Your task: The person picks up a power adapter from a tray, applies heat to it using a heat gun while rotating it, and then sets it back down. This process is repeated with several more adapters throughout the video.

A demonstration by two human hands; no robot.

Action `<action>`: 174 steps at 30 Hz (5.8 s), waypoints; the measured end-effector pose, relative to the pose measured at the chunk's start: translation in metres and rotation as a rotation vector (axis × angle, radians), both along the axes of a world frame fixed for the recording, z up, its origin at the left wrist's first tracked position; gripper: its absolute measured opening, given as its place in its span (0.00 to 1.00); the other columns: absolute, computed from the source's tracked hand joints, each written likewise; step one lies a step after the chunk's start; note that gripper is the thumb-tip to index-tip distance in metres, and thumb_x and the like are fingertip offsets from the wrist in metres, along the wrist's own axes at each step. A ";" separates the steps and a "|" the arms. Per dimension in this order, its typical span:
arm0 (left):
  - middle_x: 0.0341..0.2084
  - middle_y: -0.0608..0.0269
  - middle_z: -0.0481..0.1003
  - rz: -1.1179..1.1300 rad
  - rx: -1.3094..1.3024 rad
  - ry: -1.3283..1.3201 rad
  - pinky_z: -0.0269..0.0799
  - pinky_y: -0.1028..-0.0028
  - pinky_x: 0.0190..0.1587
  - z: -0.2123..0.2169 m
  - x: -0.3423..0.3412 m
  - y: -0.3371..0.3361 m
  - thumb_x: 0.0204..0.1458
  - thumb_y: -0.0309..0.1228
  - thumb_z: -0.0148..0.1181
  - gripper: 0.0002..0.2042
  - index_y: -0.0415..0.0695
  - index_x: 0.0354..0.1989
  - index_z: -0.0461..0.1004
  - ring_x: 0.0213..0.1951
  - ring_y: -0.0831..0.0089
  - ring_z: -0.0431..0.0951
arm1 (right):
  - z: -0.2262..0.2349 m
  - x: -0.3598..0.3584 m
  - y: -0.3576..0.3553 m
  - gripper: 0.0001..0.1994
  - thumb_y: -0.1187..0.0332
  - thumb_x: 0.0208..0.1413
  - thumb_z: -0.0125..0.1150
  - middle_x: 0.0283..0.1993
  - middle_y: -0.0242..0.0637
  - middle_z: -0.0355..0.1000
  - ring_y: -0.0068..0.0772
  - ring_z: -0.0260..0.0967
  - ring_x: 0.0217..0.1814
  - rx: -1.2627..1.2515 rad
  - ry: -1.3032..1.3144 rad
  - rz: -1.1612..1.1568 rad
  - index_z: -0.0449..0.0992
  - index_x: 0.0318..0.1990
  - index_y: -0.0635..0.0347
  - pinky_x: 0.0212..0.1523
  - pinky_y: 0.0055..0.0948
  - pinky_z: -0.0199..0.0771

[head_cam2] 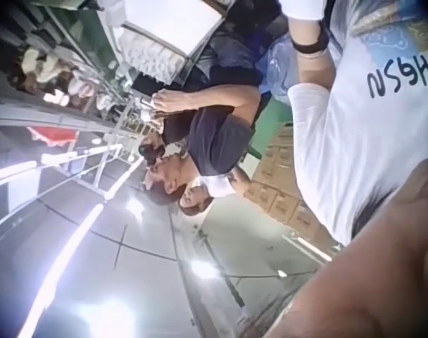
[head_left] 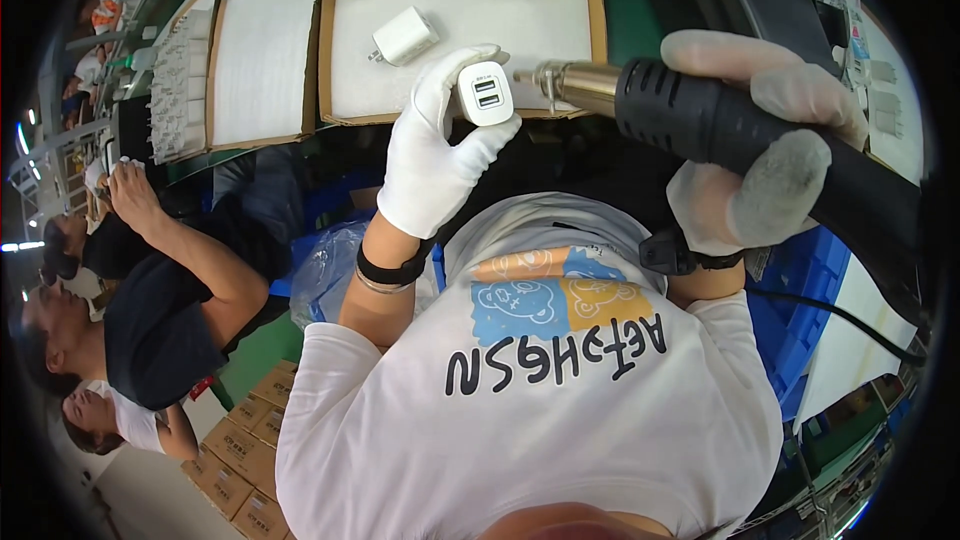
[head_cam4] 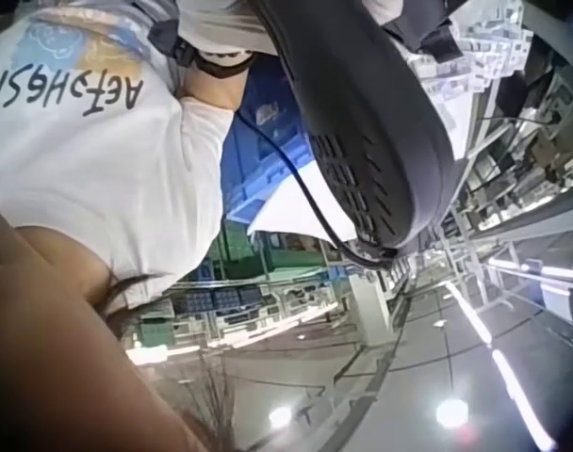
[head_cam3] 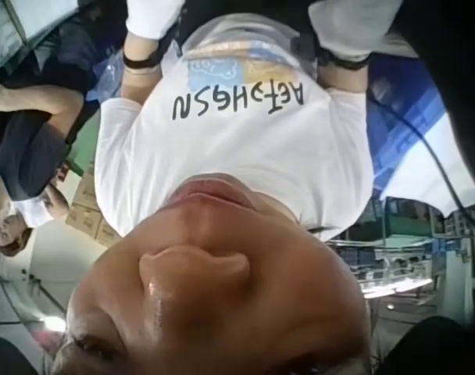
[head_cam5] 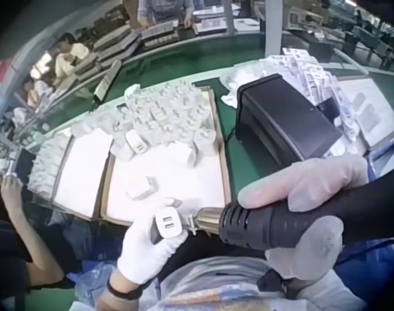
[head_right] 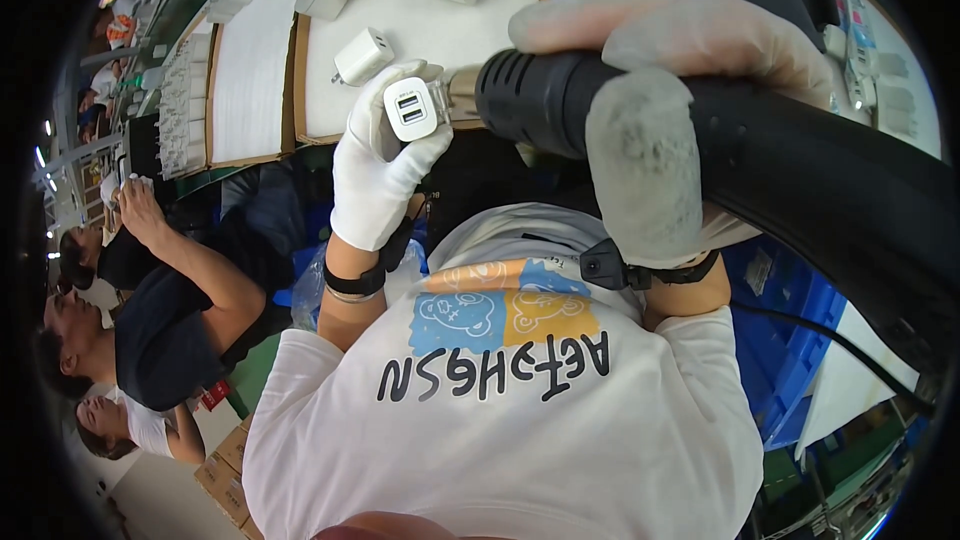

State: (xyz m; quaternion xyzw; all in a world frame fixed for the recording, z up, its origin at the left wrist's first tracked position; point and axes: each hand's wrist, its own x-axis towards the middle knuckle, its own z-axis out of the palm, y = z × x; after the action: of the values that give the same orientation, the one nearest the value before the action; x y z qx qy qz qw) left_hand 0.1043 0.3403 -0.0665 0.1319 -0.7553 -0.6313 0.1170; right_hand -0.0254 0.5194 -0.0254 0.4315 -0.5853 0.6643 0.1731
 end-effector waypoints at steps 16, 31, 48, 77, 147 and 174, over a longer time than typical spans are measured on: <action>0.48 0.62 0.66 0.001 0.088 -0.030 0.66 0.75 0.51 0.003 0.000 0.000 0.41 0.15 0.61 0.29 0.42 0.55 0.62 0.48 0.76 0.68 | 0.002 -0.002 -0.001 0.16 0.55 0.58 0.49 0.30 0.49 0.74 0.29 0.71 0.21 -0.008 0.035 -0.032 0.66 0.36 0.63 0.22 0.20 0.73; 0.48 0.62 0.67 0.017 0.042 -0.032 0.67 0.75 0.52 0.005 0.000 0.001 0.41 0.15 0.61 0.29 0.42 0.56 0.61 0.48 0.75 0.69 | 0.002 -0.005 -0.004 0.15 0.56 0.58 0.49 0.29 0.49 0.74 0.28 0.71 0.20 -0.013 0.053 -0.042 0.67 0.35 0.62 0.22 0.20 0.73; 0.47 0.62 0.68 0.015 0.047 -0.028 0.67 0.75 0.51 0.005 -0.001 -0.001 0.42 0.15 0.61 0.29 0.42 0.55 0.62 0.47 0.76 0.70 | 0.004 -0.009 -0.009 0.14 0.57 0.58 0.49 0.28 0.48 0.75 0.27 0.70 0.19 -0.003 0.081 -0.050 0.67 0.33 0.62 0.21 0.20 0.72; 0.48 0.62 0.67 -0.002 0.041 -0.033 0.68 0.75 0.49 -0.001 -0.002 -0.004 0.42 0.15 0.62 0.29 0.42 0.55 0.62 0.47 0.75 0.70 | 0.005 -0.014 -0.011 0.13 0.59 0.58 0.48 0.26 0.46 0.75 0.26 0.70 0.18 -0.002 0.114 -0.074 0.68 0.31 0.61 0.20 0.19 0.71; 0.46 0.62 0.66 0.034 -0.097 0.003 0.70 0.76 0.47 -0.005 -0.003 0.001 0.39 0.17 0.64 0.29 0.44 0.54 0.65 0.45 0.75 0.71 | 0.003 -0.014 -0.012 0.15 0.58 0.57 0.46 0.25 0.48 0.75 0.29 0.71 0.21 0.026 0.117 -0.047 0.68 0.35 0.62 0.21 0.21 0.71; 0.46 0.63 0.65 0.093 -0.235 -0.008 0.69 0.77 0.47 -0.001 -0.003 -0.001 0.37 0.19 0.67 0.27 0.44 0.50 0.67 0.44 0.77 0.69 | -0.003 -0.002 0.009 0.20 0.50 0.59 0.42 0.27 0.49 0.75 0.31 0.71 0.24 -0.083 0.009 -0.114 0.68 0.36 0.59 0.27 0.25 0.73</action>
State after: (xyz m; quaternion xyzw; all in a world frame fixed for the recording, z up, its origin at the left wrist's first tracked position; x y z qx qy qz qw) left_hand 0.1010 0.3396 -0.0677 0.1547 -0.8175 -0.5318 0.1578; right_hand -0.0278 0.5283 -0.0280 0.3928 -0.5802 0.6751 0.2308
